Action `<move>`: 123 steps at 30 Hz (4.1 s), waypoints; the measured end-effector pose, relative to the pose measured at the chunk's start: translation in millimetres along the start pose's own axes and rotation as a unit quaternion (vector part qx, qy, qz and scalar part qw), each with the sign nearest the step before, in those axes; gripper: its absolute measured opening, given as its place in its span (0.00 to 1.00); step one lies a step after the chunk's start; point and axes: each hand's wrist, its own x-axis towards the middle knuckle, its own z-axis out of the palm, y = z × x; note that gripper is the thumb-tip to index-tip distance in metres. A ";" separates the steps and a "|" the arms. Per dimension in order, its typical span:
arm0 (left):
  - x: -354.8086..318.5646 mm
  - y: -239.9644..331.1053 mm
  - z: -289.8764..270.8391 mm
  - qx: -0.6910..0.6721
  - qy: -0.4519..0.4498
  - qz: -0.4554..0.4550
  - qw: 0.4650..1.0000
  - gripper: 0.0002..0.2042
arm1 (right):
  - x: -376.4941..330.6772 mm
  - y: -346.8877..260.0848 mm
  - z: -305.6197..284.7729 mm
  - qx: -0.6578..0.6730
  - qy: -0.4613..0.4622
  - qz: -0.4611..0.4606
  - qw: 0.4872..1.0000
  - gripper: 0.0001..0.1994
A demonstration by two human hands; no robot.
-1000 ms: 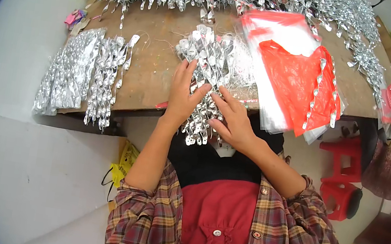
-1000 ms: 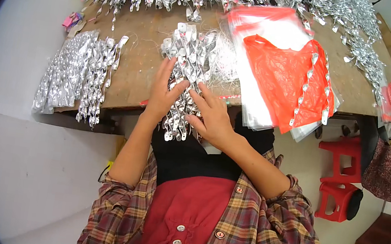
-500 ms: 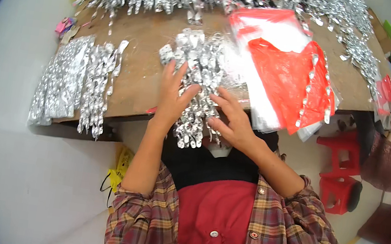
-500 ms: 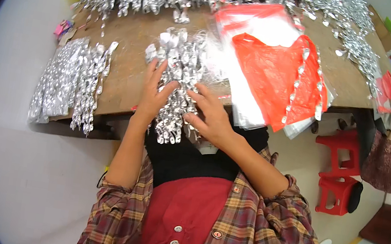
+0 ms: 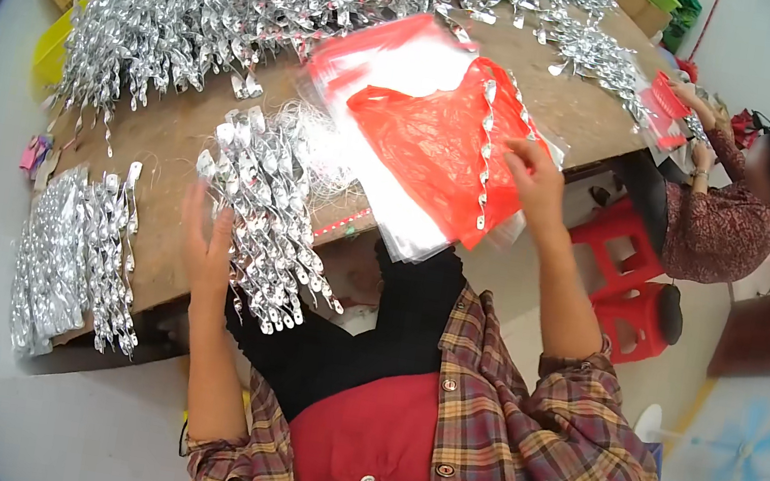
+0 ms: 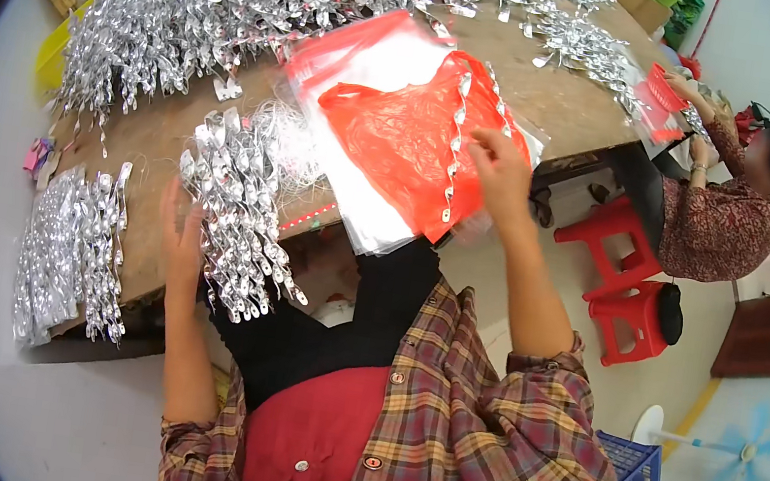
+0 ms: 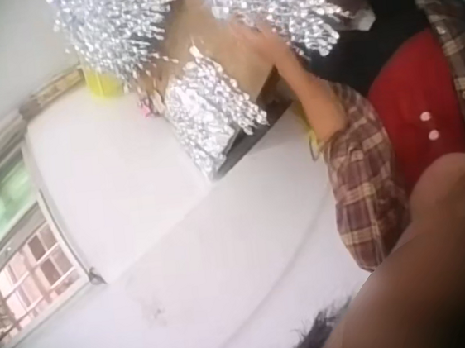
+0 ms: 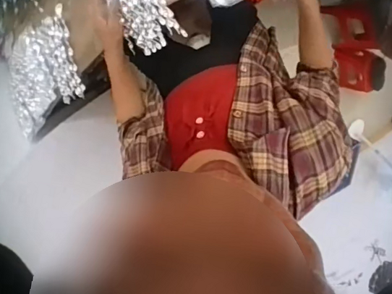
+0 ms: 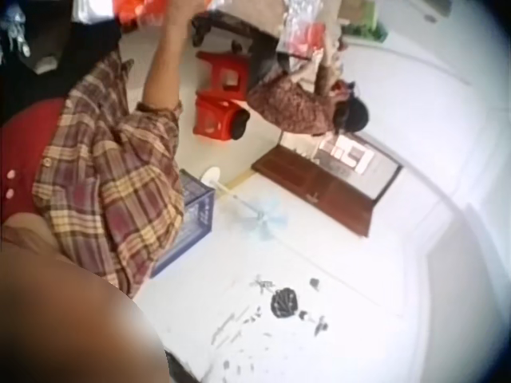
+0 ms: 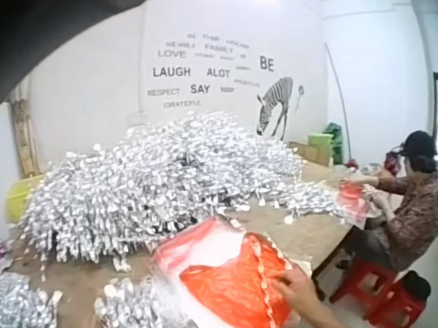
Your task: Assembling silver tinsel decorations by bundling strands and packaging them.
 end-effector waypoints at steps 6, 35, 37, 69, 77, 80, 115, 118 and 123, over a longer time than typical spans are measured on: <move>-0.5 41.4 -11.1 0.073 0.037 0.057 0.995 0.23 | -15.3 11.9 -8.8 -0.052 -0.054 0.125 0.989 0.09; -27.9 59.5 -22.9 0.156 0.017 -0.005 0.988 0.20 | 180.1 23.3 154.3 -0.414 -0.248 0.001 0.876 0.17; -26.6 58.9 -23.5 0.149 0.020 -0.014 0.988 0.20 | 180.2 27.7 161.6 -0.402 -0.260 0.017 0.878 0.20; -19.9 147.9 241.6 0.080 -0.309 0.309 0.896 0.16 | 189.8 74.2 165.1 -0.238 -0.188 -0.110 0.947 0.05; 3.1 145.2 209.2 0.123 -0.227 0.353 0.899 0.15 | 198.1 70.6 163.2 -0.309 -0.242 -0.152 0.907 0.04; 16.9 143.9 191.2 0.119 -0.289 0.305 0.900 0.14 | 197.7 77.2 161.1 -0.321 -0.217 -0.186 0.903 0.03; 34.8 132.7 121.9 -0.286 -0.243 -0.070 0.924 0.23 | 146.9 -96.4 -54.5 0.328 0.070 -0.162 0.928 0.05; 26.6 143.4 82.4 -0.407 -0.156 -0.172 0.884 0.27 | 118.9 -103.3 -30.6 0.415 0.011 -0.124 0.901 0.04; 20.1 144.0 47.3 -0.375 -0.074 -0.119 0.916 0.35 | 103.1 -121.6 -16.6 0.450 -0.071 -0.102 0.884 0.04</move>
